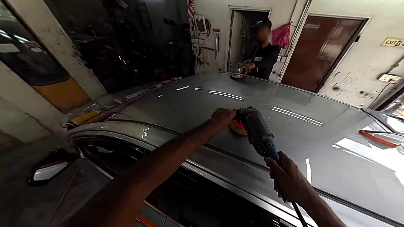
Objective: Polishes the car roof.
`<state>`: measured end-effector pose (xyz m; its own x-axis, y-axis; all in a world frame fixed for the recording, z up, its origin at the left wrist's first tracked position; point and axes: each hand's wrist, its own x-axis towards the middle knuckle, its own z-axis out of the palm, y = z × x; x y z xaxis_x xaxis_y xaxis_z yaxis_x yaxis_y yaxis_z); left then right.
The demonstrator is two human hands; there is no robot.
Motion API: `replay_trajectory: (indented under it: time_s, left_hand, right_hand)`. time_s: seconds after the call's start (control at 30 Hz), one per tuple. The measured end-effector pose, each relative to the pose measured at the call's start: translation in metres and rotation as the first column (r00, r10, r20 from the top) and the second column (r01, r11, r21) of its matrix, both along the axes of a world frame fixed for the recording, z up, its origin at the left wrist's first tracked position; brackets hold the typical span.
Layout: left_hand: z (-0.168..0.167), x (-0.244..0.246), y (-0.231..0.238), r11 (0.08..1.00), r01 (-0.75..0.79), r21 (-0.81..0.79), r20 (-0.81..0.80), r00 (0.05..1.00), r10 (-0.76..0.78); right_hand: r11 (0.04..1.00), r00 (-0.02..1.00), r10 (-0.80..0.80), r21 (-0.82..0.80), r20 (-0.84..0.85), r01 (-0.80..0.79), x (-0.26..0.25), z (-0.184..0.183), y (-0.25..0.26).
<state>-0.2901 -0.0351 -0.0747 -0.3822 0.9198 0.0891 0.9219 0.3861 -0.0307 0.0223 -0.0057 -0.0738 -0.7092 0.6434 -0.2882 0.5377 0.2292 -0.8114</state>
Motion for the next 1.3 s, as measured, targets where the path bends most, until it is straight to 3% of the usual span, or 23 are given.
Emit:
replay_trajectory:
  time_s: [0.27, 0.4, 0.67, 0.83, 0.93, 1.1, 1.2, 1.3]
  left_hand:
    - [-0.001, -0.057, -0.067, 0.993, -0.121, 0.001, -0.024, 0.992, 0.121]
    - [0.002, -0.082, -0.07, 0.987, -0.162, -0.007, -0.018, 0.987, 0.162]
    - [0.004, -0.069, 0.017, 0.993, -0.115, -0.032, -0.036, 0.993, 0.114]
    - [0.005, -0.02, 0.099, 0.999, 0.016, 0.035, -0.098, 0.995, -0.013]
    - [0.02, 0.027, 0.118, 0.984, 0.129, 0.124, -0.06, 0.991, -0.122]
    - [0.029, 0.053, 0.066, 0.846, 0.275, 0.457, -0.051, 0.958, -0.283]
    - [0.007, 0.018, 0.001, 0.778, 0.152, 0.61, -0.028, 0.985, -0.171]
    - [-0.04, -0.031, -0.074, 0.683, -0.024, 0.73, 0.016, 1.0, 0.018]
  right_hand:
    - [0.992, 0.991, 0.127, -0.014, 0.032, -0.127, -0.064, 0.007, -0.03]
    - [0.987, 0.987, 0.158, -0.011, 0.02, -0.157, -0.089, 0.012, -0.029]
    - [1.0, 1.0, 0.019, -0.023, -0.009, -0.019, -0.077, 0.008, 0.02]
    - [0.987, 0.986, -0.157, -0.029, -0.049, 0.155, -0.031, 0.006, 0.06]
    - [0.963, 0.961, -0.268, -0.036, -0.066, 0.266, 0.012, 0.003, 0.086]
    - [0.877, 0.87, -0.48, -0.036, -0.114, 0.479, 0.092, -0.003, 0.127]
    - [0.802, 0.794, -0.596, -0.036, -0.123, 0.596, 0.137, -0.005, 0.147]
    - [0.737, 0.729, -0.672, -0.022, -0.13, 0.676, 0.172, -0.006, 0.165]
